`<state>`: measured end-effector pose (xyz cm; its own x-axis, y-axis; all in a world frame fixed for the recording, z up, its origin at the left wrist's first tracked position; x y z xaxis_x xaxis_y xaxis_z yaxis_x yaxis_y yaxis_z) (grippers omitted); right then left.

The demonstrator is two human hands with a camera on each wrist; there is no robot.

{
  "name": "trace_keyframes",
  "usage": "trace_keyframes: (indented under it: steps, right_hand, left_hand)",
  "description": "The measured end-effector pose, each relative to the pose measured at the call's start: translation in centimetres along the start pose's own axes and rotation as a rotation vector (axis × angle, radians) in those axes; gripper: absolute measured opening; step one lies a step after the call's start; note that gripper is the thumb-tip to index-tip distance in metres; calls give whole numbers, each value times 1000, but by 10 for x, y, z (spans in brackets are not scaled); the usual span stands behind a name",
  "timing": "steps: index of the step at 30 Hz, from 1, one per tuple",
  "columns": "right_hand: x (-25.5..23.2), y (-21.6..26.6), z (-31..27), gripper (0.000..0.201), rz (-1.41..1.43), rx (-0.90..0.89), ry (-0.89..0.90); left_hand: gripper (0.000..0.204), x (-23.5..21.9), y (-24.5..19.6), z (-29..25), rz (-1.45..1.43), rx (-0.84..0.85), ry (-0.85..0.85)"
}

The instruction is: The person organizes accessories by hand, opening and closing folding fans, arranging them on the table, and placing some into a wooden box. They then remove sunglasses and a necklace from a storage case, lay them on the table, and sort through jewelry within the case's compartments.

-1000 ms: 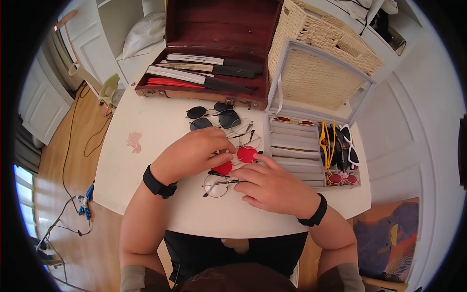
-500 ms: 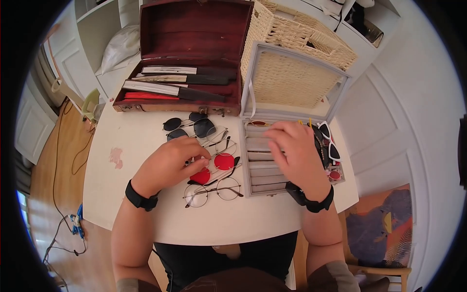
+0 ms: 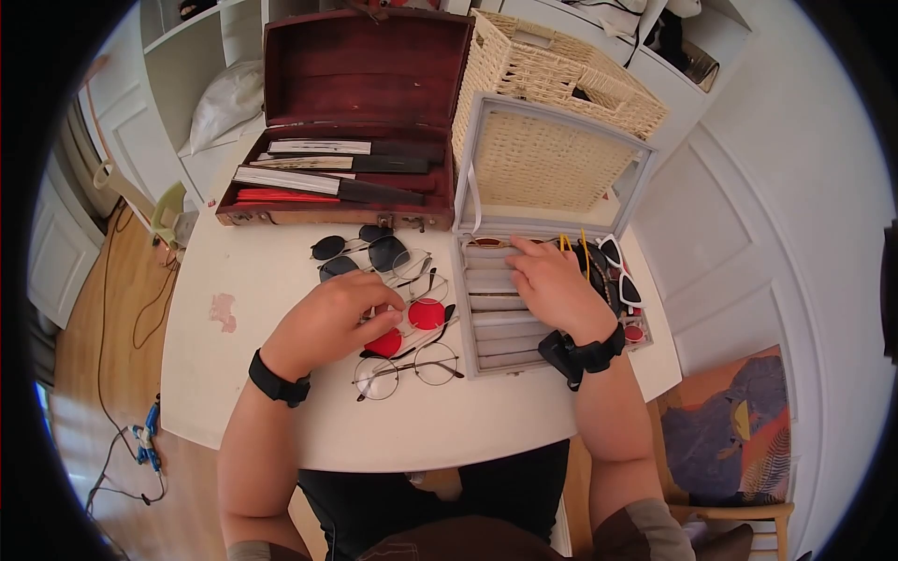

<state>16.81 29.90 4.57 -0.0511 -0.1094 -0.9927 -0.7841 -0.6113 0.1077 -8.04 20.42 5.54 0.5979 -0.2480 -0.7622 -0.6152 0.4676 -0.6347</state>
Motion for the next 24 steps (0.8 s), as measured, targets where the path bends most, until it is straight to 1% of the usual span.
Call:
trace_keyframes:
  steps: [1,5,7,10,14,17,20,22,24]
  right_hand:
    - [3,-1,1,29,10,26,74]
    - [8,-1,5,31,27,9,90]
    - [7,0,5,31,12,-7,41]
    - [6,0,8,32,75,-4,77]
    - [8,-1,9,33,83,-12,68]
    - [3,1,7,31,102,-14,54]
    - [-1,1,9,26,122,23,68]
    - [-3,-2,9,22,130,-46,-47]
    - [-1,-2,8,22,139,-52,-34]
  left_hand:
    - [16,1,0,0,7,12,1]
    - [16,3,0,-1,9,38,-1]
    - [16,3,2,-1,12,50,-4]
    - [16,5,3,0,9,63,0]
    - [17,6,3,0,-2,70,6]
    - [17,7,2,0,9,69,15]
    - [16,7,3,0,7,85,2]
    - [16,7,2,0,8,86,2]
    - [16,7,1,1,8,88,2]
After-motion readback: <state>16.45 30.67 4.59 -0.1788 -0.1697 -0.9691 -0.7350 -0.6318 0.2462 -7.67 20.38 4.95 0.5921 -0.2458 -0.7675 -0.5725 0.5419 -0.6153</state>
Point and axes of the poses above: each hand's wrist, its own z-axis towards the middle knuckle, its own x-axis out of the palm, y = z × x, the point moved 6 cm from there along z, towards the middle knuckle, and after that the axes turned 11 degrees about y, right-handed, at the moved point
